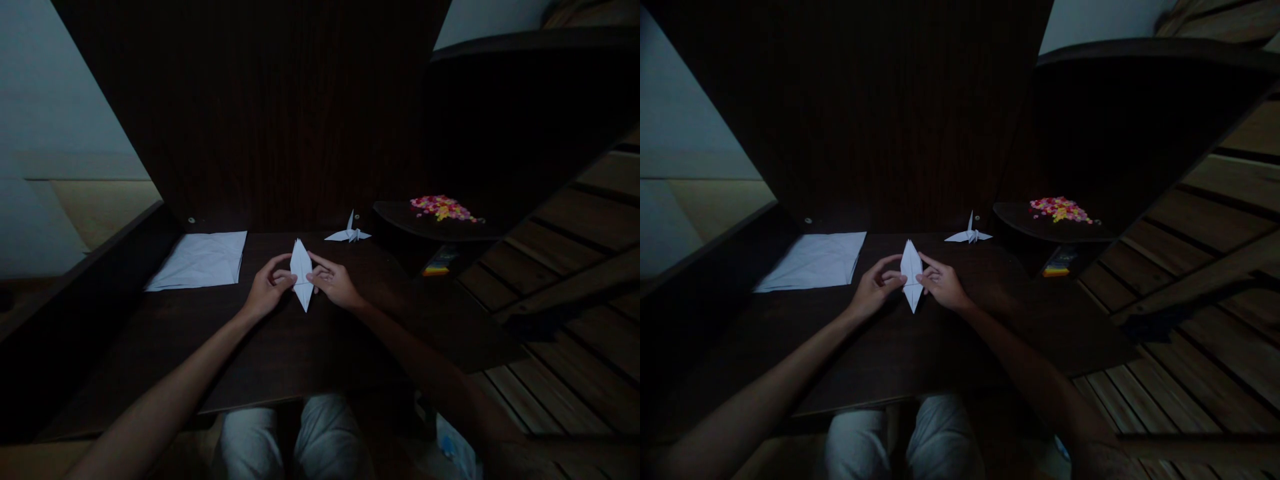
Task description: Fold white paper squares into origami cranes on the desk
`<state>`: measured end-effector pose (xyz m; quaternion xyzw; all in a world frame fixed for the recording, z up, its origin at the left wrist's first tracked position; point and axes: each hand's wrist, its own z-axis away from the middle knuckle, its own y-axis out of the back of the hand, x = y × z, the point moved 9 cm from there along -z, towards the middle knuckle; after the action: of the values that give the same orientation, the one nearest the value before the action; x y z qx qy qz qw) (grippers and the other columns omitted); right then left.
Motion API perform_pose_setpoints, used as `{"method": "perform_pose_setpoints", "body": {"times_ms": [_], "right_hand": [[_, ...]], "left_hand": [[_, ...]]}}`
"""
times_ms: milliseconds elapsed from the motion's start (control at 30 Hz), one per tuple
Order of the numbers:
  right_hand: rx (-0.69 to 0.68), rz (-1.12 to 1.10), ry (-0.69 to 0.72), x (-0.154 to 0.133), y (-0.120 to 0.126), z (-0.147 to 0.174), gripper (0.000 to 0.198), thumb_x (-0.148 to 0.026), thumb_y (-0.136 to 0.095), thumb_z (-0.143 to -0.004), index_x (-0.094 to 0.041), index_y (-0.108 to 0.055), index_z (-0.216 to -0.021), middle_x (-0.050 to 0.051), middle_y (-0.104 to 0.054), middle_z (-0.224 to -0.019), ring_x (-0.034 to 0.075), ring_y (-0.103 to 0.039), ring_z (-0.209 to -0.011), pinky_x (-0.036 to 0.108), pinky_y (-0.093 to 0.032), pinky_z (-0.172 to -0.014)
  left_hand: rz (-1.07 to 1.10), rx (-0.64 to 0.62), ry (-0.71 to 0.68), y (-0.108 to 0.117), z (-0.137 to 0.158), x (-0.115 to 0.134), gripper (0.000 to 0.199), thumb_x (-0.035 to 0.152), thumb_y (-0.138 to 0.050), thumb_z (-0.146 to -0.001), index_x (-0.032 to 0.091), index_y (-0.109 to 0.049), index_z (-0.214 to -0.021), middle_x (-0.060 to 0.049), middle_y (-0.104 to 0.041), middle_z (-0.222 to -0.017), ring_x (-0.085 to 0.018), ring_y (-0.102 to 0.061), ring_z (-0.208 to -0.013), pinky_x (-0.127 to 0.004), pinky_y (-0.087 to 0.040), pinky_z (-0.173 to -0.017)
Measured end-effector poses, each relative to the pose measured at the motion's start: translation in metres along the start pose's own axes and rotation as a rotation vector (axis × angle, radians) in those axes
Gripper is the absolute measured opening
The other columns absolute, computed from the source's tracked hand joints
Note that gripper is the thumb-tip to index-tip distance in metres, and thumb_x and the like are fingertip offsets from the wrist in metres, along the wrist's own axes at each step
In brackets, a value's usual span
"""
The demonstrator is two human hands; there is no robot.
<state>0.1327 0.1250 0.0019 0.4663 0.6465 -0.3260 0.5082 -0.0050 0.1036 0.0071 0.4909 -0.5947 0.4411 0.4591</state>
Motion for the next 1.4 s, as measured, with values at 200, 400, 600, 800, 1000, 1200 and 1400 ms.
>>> {"method": "perform_pose_setpoints", "body": {"times_ms": [200, 400, 600, 800, 1000, 1200, 1400], "right_hand": [[-0.041, -0.008, 0.038, 0.0, -0.003, 0.0, 0.066, -0.025, -0.067, -0.074, -0.019, -0.046, -0.136, -0.001, -0.06, -0.076, 0.011, -0.057, -0.066, 0.026, -0.05, -0.066], [-0.074, -0.03, 0.028, 0.002, -0.004, -0.001, 0.068, -0.024, -0.068, -0.074, -0.021, -0.044, -0.137, 0.0, -0.06, -0.082, 0.011, -0.057, -0.073, 0.027, -0.048, -0.074], [-0.045, -0.04, 0.02, 0.004, -0.003, -0.001, 0.065, -0.026, -0.068, -0.074, -0.023, -0.047, -0.135, -0.001, -0.06, -0.081, 0.01, -0.056, -0.071, 0.027, -0.048, -0.072], [-0.013, -0.05, 0.016, 0.004, -0.001, 0.0, 0.065, -0.027, -0.068, -0.073, -0.023, -0.048, -0.135, 0.0, -0.062, -0.081, 0.011, -0.057, -0.07, 0.026, -0.05, -0.07], [0.012, -0.086, 0.02, 0.005, 0.001, -0.001, 0.061, -0.029, -0.071, -0.071, -0.022, -0.054, -0.13, 0.001, -0.065, -0.083, 0.012, -0.061, -0.072, 0.028, -0.051, -0.07], [0.051, -0.091, 0.002, 0.0, 0.005, 0.0, 0.036, -0.035, -0.074, -0.068, -0.019, -0.071, -0.1, 0.007, -0.07, -0.095, 0.019, -0.065, -0.085, 0.035, -0.052, -0.081], [0.008, -0.028, 0.093, -0.019, 0.002, 0.002, 0.019, -0.035, -0.07, -0.072, -0.022, -0.074, -0.085, 0.005, -0.07, -0.092, 0.02, -0.064, -0.09, 0.036, -0.05, -0.084]], "left_hand": [[0.0, 0.004, 0.014, 0.003, 0.0, 0.002, 0.065, 0.023, -0.071, -0.069, 0.014, -0.048, -0.129, -0.002, -0.068, -0.072, -0.016, -0.065, -0.065, -0.029, -0.053, -0.066], [-0.01, 0.032, -0.016, 0.007, -0.001, 0.0, 0.068, 0.024, -0.071, -0.069, 0.013, -0.05, -0.132, -0.002, -0.07, -0.077, -0.014, -0.063, -0.064, -0.03, -0.053, -0.068], [-0.049, 0.094, -0.005, 0.01, 0.0, 0.0, 0.056, 0.028, -0.074, -0.067, 0.016, -0.062, -0.12, -0.001, -0.072, -0.083, -0.015, -0.062, -0.064, -0.035, -0.055, -0.071], [-0.093, 0.14, -0.03, 0.013, 0.001, 0.005, 0.05, 0.028, -0.076, -0.066, 0.017, -0.067, -0.114, -0.003, -0.073, -0.084, -0.017, -0.064, -0.064, -0.035, -0.056, -0.067], [-0.044, 0.18, 0.005, 0.015, 0.002, 0.0, 0.044, 0.033, -0.079, -0.063, 0.015, -0.072, -0.103, -0.008, -0.073, -0.097, -0.022, -0.068, -0.074, -0.038, -0.057, -0.072], [0.025, 0.174, 0.026, 0.015, 0.001, -0.002, 0.03, 0.032, -0.08, -0.06, 0.016, -0.076, -0.085, -0.007, -0.075, -0.084, -0.022, -0.068, -0.069, -0.038, -0.057, -0.071], [0.161, 0.155, 0.09, 0.012, 0.001, -0.008, 0.019, 0.028, -0.077, -0.059, 0.016, -0.075, -0.073, -0.007, -0.073, -0.078, -0.022, -0.067, -0.074, -0.037, -0.055, -0.073]]}}
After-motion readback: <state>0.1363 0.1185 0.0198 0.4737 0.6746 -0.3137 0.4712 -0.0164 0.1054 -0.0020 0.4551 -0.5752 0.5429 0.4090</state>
